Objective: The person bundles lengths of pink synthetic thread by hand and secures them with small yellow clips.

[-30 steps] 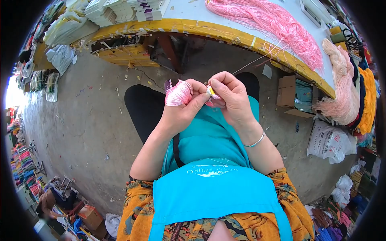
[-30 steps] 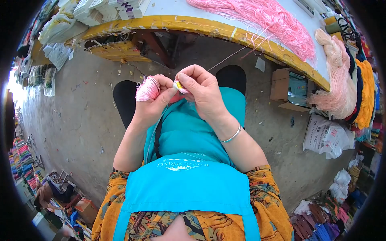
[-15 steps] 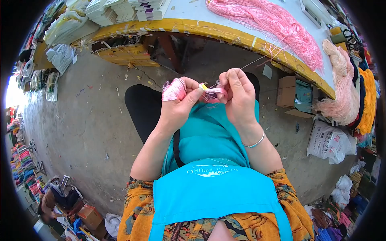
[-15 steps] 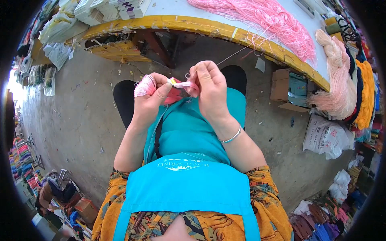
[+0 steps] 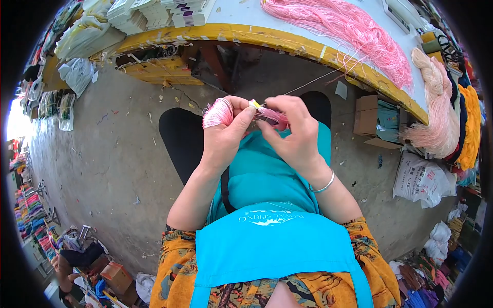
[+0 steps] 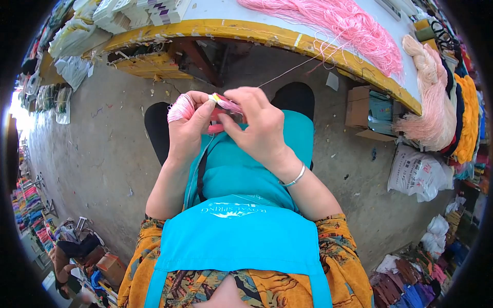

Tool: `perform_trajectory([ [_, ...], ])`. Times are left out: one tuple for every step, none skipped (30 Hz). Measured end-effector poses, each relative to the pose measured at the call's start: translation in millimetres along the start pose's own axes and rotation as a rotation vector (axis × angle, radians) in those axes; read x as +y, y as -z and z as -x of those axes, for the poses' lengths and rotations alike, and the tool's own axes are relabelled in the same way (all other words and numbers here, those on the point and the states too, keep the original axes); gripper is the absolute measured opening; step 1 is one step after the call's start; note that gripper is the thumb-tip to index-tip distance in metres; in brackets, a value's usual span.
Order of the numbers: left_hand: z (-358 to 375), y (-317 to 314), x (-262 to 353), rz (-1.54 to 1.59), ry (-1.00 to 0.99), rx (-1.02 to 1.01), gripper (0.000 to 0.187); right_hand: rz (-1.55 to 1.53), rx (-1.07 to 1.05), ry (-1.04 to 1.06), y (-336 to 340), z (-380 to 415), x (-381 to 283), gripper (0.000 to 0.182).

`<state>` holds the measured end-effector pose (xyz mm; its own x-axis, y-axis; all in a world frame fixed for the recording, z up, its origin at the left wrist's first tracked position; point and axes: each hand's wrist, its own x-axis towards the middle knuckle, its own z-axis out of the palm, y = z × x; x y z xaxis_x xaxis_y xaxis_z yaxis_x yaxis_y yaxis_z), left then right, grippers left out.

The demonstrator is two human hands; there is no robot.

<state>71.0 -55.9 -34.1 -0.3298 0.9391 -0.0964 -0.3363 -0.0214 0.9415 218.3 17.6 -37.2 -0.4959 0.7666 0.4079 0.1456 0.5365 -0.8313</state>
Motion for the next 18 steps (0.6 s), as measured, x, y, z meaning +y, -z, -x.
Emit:
perform_trajectory([
  [0,-2,0,-0.011,-0.004,0.0,0.007,0.121,0.048,0.169,-2,-2,0,0.025],
  [0,-4,-1,-0.012,-0.004,0.0,0.007,0.169,0.085,0.185,-6,-3,1,0.014],
  [-1,-5,-3,-0.027,-0.034,0.007,0.007,0.168,0.085,0.186,-6,-4,1,0.014],
  [-1,-5,-5,-0.043,-0.063,0.017,0.006,0.185,0.094,0.216,-5,-4,2,0.014],
  [0,-5,-6,-0.044,-0.063,0.02,0.006,0.202,0.102,0.247,-6,-5,2,0.013],
  [0,-4,-7,-0.068,-0.08,0.007,0.006,0.2,0.099,0.247,-6,-5,1,0.013],
  [0,-3,-9,-0.092,-0.097,-0.007,0.005,0.206,0.078,0.247,-5,-5,1,0.009],
  [0,-2,-13,-0.091,-0.096,-0.007,0.005,0.214,0.058,0.247,-5,-5,0,0.006],
  [-1,-2,-16,-0.152,-0.15,-0.011,0.004,0.215,0.058,0.246,-6,-4,0,0.006],
  [-1,-2,-18,-0.215,-0.204,-0.015,0.003,0.121,0.07,0.126,-8,-2,-1,0.004],
  [-1,-2,-19,-0.214,-0.204,-0.015,0.003,0.026,0.081,0.006,-10,-1,-2,0.003],
  [-2,-5,-20,-0.18,-0.217,-0.009,0.003,0.026,0.082,0.006,-12,0,-2,0.003],
  [-2,-8,-20,-0.145,-0.231,-0.003,0.003,-0.175,0.1,-0.17,-13,2,-1,0.001],
  [-2,-11,-20,-0.145,-0.231,-0.002,0.003,-0.376,0.116,-0.346,-15,2,-2,0.003],
  [-2,-14,-18,-0.088,-0.218,0.009,0.003,-0.544,0.159,-0.406,-19,0,-5,0.007],
  [-2,-16,-16,-0.031,-0.206,0.021,0.003,-0.544,0.158,-0.406,-18,-1,-6,0.007],
  [-2,-17,-14,-0.031,-0.206,0.021,0.003,-0.754,0.157,-0.531,-17,-3,-6,0.007],
  [-2,-17,-13,-0.023,-0.194,0.027,0.004,-0.964,0.154,-0.656,-16,-3,-6,0.007],
])
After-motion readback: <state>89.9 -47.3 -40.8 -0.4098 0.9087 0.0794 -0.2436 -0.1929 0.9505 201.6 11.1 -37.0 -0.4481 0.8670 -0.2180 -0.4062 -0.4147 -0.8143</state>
